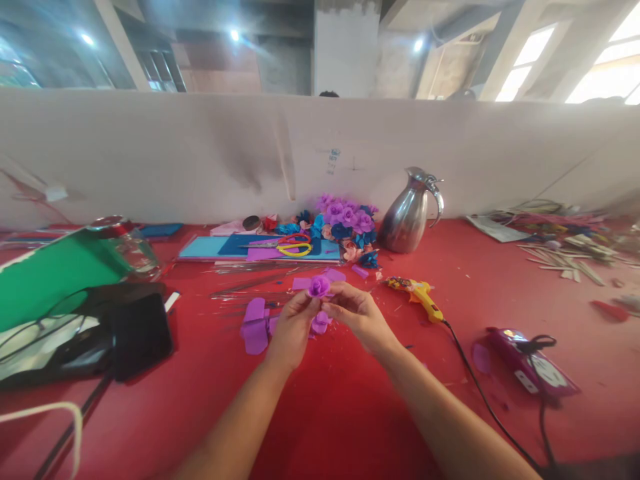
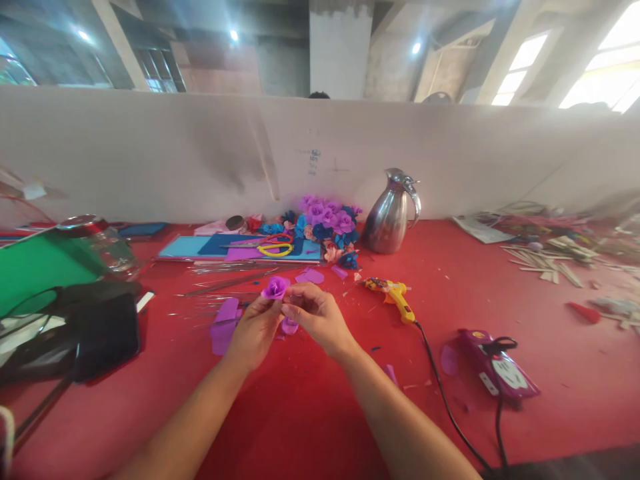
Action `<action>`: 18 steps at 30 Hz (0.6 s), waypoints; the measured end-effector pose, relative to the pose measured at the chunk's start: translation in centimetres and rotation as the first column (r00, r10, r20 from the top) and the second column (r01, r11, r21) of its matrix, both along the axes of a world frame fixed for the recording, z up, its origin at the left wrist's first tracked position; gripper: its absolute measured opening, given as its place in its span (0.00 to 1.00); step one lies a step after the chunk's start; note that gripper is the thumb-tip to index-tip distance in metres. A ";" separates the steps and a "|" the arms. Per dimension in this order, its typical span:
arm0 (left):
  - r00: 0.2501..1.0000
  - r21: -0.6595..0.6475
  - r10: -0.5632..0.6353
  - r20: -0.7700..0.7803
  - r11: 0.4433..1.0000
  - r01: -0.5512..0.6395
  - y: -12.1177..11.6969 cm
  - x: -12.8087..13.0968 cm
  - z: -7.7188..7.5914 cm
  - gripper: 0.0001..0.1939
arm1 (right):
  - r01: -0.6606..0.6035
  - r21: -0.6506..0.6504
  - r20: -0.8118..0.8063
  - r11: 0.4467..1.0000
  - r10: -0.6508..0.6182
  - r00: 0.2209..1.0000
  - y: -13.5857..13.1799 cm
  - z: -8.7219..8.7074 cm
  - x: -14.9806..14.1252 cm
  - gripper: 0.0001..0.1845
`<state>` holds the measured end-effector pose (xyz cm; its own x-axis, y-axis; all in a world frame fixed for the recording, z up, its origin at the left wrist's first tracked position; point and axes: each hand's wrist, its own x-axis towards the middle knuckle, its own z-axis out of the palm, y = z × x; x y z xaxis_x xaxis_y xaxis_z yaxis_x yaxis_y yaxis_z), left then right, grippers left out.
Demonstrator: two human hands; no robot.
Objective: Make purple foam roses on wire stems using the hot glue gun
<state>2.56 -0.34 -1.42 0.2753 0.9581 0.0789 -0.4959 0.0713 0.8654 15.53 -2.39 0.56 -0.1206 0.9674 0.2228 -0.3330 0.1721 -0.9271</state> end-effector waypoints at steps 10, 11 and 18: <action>0.980 -0.177 -0.088 0.180 0.977 0.120 -0.3 0.0 0.4 0.09 | 0.111 -0.083 -0.017 0.990 -0.112 0.994 0.0 -0.1 -0.4 0.11; 0.977 -0.188 -0.092 0.193 0.974 0.129 -0.3 0.0 0.4 0.09 | 0.117 -0.088 -0.020 0.989 -0.119 0.993 0.0 -0.1 -0.4 0.11; 0.969 -0.239 -0.107 0.222 0.958 0.161 -0.4 0.1 0.4 0.08 | 0.211 0.047 0.069 0.976 -0.214 0.974 -0.3 -0.4 -0.7 0.08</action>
